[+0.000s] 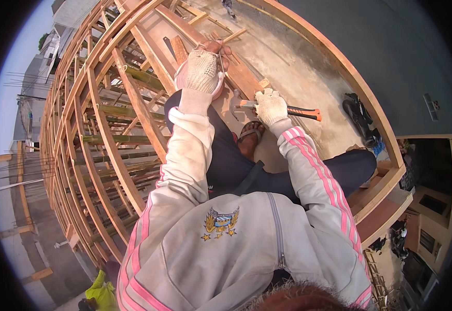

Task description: The person is assembling a wooden structure by hammering nails into wooden planks. They repeatedly pick up nails from a bucket and secure the planks together using a hammer.

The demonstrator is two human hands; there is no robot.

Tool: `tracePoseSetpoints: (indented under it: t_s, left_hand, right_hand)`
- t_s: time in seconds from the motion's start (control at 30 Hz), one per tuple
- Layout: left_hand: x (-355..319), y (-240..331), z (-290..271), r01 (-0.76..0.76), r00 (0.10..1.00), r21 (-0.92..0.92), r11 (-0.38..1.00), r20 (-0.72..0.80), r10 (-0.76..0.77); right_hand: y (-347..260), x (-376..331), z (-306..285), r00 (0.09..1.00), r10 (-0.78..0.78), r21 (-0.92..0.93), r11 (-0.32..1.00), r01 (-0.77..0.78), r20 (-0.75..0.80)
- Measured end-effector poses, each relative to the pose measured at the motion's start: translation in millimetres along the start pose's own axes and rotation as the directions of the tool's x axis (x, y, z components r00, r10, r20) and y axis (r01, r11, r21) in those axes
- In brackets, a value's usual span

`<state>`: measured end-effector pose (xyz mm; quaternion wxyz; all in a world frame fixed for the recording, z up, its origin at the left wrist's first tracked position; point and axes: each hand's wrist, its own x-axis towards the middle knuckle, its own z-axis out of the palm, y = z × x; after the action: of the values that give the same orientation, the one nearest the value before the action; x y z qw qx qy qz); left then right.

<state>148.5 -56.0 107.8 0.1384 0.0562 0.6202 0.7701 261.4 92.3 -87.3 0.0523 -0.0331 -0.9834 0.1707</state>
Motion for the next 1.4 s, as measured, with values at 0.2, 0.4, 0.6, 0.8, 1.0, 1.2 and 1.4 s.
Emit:
tracePoseSetpoints:
  t_s: [0.2,0.4,0.6,0.8,1.0,1.2,1.4]
  left_hand:
    - [-10,-60,3,0.139,0.989,-0.268,0.953,0.077,-0.122]
    - [-45,-127,8,0.354,0.927,-0.229,0.907,-0.040,-0.372]
    - [-81,-173,24,0.451,0.888,-0.284,0.846,0.236,-0.394]
    - [-116,-195,62,0.273,0.899,0.374,0.886,0.229,-0.373]
    - [-126,-209,61,-0.126,0.870,0.757,0.642,0.395,-0.296]
    - [-131,-227,65,-0.181,0.922,0.736,0.652,0.357,-0.147]
    - [-131,-237,62,-0.070,0.914,0.773,0.631,0.303,-0.270]
  right_hand:
    - [18,7,-6,0.987,-0.045,0.004,0.999,0.044,0.157]
    - [48,7,2,0.977,-0.123,0.051,0.992,0.116,0.176]
    - [89,28,26,0.968,-0.177,0.302,0.946,0.117,0.177]
    - [94,9,-2,0.900,0.092,0.712,0.579,-0.397,0.427]
    - [80,8,-18,0.956,0.037,0.625,0.749,-0.218,0.289]
    - [88,22,-3,0.909,-0.030,0.540,0.812,-0.220,0.416]
    - [82,18,-15,0.953,-0.038,0.534,0.835,-0.135,0.300]
